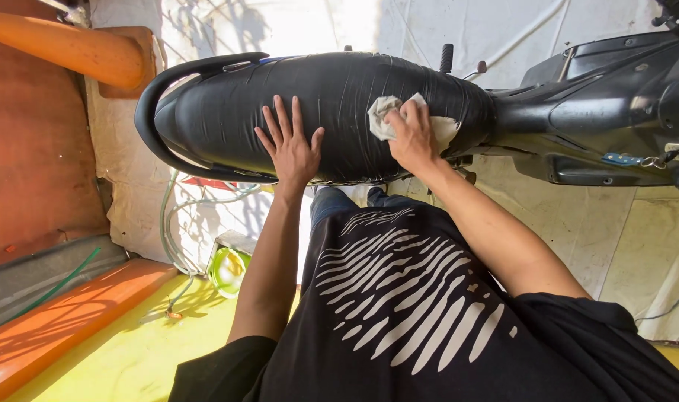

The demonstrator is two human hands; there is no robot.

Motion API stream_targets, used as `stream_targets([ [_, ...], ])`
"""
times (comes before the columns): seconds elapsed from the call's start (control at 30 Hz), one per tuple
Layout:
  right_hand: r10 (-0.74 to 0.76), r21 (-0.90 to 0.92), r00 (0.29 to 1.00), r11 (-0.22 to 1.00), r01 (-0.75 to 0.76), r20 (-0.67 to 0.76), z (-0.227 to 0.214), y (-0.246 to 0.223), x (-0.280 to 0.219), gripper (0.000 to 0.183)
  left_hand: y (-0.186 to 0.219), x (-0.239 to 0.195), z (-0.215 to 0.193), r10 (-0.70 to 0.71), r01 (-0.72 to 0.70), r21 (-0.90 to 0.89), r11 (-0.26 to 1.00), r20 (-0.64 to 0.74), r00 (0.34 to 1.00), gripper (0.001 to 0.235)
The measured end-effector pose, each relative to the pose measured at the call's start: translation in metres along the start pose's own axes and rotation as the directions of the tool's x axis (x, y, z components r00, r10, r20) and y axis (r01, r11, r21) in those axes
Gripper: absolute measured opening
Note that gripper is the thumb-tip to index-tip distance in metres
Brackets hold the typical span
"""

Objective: The person wipes the black seat of a motorcycle using a white cloth. They hold the seat with their left hand while scrubbing the surface with their right hand, moving the cloth back and forth across the seat. The person occasionally adjusts the cloth to use a cleaner section.

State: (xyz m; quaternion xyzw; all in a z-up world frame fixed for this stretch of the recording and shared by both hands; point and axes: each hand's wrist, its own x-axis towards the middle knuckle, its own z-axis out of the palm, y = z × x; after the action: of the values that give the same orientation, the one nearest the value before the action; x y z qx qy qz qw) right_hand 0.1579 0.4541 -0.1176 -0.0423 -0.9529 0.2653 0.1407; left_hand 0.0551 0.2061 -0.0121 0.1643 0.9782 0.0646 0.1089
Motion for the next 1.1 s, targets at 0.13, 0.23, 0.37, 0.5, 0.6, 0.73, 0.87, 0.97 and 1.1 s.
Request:
stream_targets([
  [0.13, -0.132, 0.076, 0.965, 0.99, 0.118, 0.225, -0.03, -0.012, -0.025, 0.031, 0.006, 0.002, 0.006, -0.021, 0.02, 0.087, 0.996, 0.014, 1.0, 0.079],
  [0.23, 0.04, 0.347, 0.75, 0.869, -0.352, 0.66, -0.091, -0.029, 0.004, 0.031, 0.006, 0.001, 0.008, -0.013, 0.012, 0.088, 0.996, 0.022, 1.0, 0.079],
  [0.37, 0.168, 0.432, 0.94, 0.854, -0.29, 0.298, -0.068, 0.018, 0.06, 0.035, 0.005, 0.002, 0.009, 0.014, -0.015, 0.094, 0.995, 0.012, 1.0, 0.081],
  [0.5, 0.251, 0.246, 0.931, 0.916, -0.316, 0.264, -0.046, 0.002, 0.111, 0.044, -0.005, 0.005, 0.018, 0.054, -0.059, 0.105, 0.993, 0.05, 0.997, 0.087],
  [0.6, 0.094, -0.052, 0.973, 0.995, -0.085, 0.212, -0.028, -0.07, 0.102, 0.025, -0.008, 0.004, 0.014, 0.091, -0.098, 0.083, 0.992, 0.082, 0.993, 0.09],
  [0.73, -0.198, 0.036, 0.976, 0.98, 0.195, 0.086, -0.001, -0.097, 0.062, 0.034, -0.013, -0.008, 0.005, 0.139, -0.149, 0.07, 0.986, 0.122, 0.983, 0.088],
  [0.87, -0.124, 0.446, 0.9, 0.891, -0.084, 0.418, -0.035, -0.094, 0.037, 0.032, -0.024, -0.024, 0.002, 0.26, -0.274, 0.082, 0.958, 0.147, 0.954, 0.09],
  [0.97, 0.065, 0.552, 0.847, 0.732, -0.4, 0.528, -0.055, -0.087, 0.038, 0.031, -0.034, -0.031, 0.008, 0.361, -0.376, 0.058, 0.925, 0.179, 0.916, 0.09],
  [1.1, 0.428, 0.775, 0.853, 0.414, -0.478, 0.298, -0.073, -0.091, 0.074, 0.039, -0.058, -0.034, 0.011, 0.511, -0.43, -0.277, 0.859, 0.473, 0.717, 0.083],
])
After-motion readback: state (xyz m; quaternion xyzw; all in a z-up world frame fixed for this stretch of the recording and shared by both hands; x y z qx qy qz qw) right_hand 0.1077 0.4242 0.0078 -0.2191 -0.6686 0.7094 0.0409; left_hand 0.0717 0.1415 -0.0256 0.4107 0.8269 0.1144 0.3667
